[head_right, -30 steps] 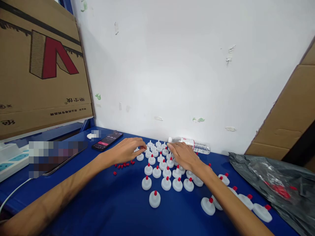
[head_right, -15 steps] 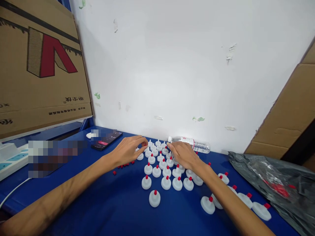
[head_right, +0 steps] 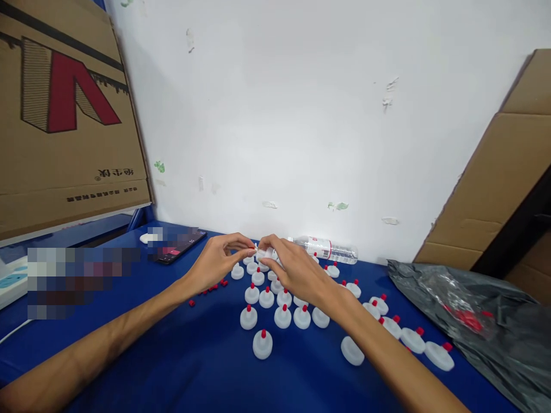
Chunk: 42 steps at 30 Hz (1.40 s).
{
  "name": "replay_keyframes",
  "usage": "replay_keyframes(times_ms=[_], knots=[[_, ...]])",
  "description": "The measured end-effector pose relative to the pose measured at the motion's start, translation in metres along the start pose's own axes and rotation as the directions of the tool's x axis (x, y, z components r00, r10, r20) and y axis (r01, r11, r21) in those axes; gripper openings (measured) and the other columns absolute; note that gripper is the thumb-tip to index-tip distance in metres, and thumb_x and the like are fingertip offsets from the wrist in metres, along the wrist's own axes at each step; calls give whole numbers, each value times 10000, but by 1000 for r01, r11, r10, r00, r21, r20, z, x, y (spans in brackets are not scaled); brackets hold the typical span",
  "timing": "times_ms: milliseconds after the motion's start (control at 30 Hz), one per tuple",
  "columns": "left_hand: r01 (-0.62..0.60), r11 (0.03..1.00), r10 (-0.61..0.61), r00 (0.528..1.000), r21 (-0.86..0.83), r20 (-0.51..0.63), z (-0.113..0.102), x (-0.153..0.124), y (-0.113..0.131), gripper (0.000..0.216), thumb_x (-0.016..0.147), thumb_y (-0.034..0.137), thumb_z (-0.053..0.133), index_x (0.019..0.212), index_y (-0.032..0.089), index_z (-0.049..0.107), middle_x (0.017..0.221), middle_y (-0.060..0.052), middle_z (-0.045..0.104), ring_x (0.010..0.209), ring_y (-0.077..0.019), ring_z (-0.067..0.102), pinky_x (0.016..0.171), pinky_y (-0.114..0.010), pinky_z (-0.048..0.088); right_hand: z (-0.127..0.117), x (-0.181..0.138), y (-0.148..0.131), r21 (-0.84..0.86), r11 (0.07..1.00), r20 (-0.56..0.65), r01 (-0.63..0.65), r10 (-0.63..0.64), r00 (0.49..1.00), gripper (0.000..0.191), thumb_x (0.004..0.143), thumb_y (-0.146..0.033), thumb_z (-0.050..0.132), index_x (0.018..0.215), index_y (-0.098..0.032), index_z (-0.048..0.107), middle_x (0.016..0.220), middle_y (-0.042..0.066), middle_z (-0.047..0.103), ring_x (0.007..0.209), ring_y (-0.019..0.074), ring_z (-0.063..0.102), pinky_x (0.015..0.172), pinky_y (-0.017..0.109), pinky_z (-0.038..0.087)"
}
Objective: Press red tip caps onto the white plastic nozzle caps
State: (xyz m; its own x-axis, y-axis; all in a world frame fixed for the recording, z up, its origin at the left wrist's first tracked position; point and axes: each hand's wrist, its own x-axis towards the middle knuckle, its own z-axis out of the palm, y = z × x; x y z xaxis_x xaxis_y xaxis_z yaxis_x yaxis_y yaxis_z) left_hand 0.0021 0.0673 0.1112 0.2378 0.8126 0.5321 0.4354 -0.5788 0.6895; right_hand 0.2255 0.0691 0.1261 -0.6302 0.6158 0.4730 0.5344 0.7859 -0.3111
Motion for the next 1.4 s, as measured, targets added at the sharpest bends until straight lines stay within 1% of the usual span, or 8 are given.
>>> replay_keyframes(times_ms=[333,467,633,833,967,1133,1233,1400], knots=[[50,982,-47,999,-182,22,2,-1,-4,328,935,485,647,1012,167,676,927,-76,785,824,-207,748,650,-264,555,-6,1,-3,-85,995,-32,46,-49,998,133,1058,-315,450,1179,-267,475,1082,60,697,909,218,664,795,358,501],[35,995,-27,997,-99,73,2,0,-5,295,948,453,621,964,165,681,885,-55,766,757,-176,708,667,-263,529,-2,1,-5,-139,985,-3,102,-103,995,110,1041,-236,467,1147,-263,481,1071,77,696,959,240,653,794,364,506],[-58,993,37,981,104,191,-3,1,-2,305,996,381,510,864,182,701,813,-7,702,742,-157,593,667,-259,422,3,-1,-8,-278,935,40,222,-219,975,425,836,99,357,1066,-236,482,1037,84,658,998,240,610,819,364,498],[-125,967,53,951,222,305,-8,1,8,420,1032,396,365,741,182,580,696,21,582,641,-134,493,623,-255,369,6,-1,-15,-358,878,91,319,-307,947,441,826,113,306,1043,-222,492,1021,83,649,956,238,567,846,389,494],[-103,923,-29,942,371,333,-18,6,9,405,1035,426,375,858,202,663,797,-5,688,701,-163,579,658,-263,384,9,1,-8,-283,928,62,243,-235,970,387,913,58,367,1119,-212,554,1075,83,662,984,224,600,834,360,496],[-41,803,-217,909,595,355,-41,9,-2,232,862,439,687,805,223,750,850,-59,752,795,-244,653,635,-289,353,3,5,25,-256,966,24,-24,31,999,283,1074,-274,394,1172,-234,657,1233,88,675,1057,238,661,864,346,495],[-43,774,-309,845,631,437,-49,7,-10,117,744,334,804,738,237,738,791,-30,755,799,-243,678,603,-274,352,-4,9,51,-289,951,17,-110,120,993,402,1089,-372,343,1005,-207,700,987,95,730,982,264,678,836,353,475],[-52,769,-360,789,638,499,-44,3,-18,107,752,260,777,685,229,699,799,-19,765,763,-217,698,590,-263,373,5,7,74,-320,934,111,-159,204,973,539,1095,-413,284,695,-217,588,615,29,597,625,207,601,666,325,408]])
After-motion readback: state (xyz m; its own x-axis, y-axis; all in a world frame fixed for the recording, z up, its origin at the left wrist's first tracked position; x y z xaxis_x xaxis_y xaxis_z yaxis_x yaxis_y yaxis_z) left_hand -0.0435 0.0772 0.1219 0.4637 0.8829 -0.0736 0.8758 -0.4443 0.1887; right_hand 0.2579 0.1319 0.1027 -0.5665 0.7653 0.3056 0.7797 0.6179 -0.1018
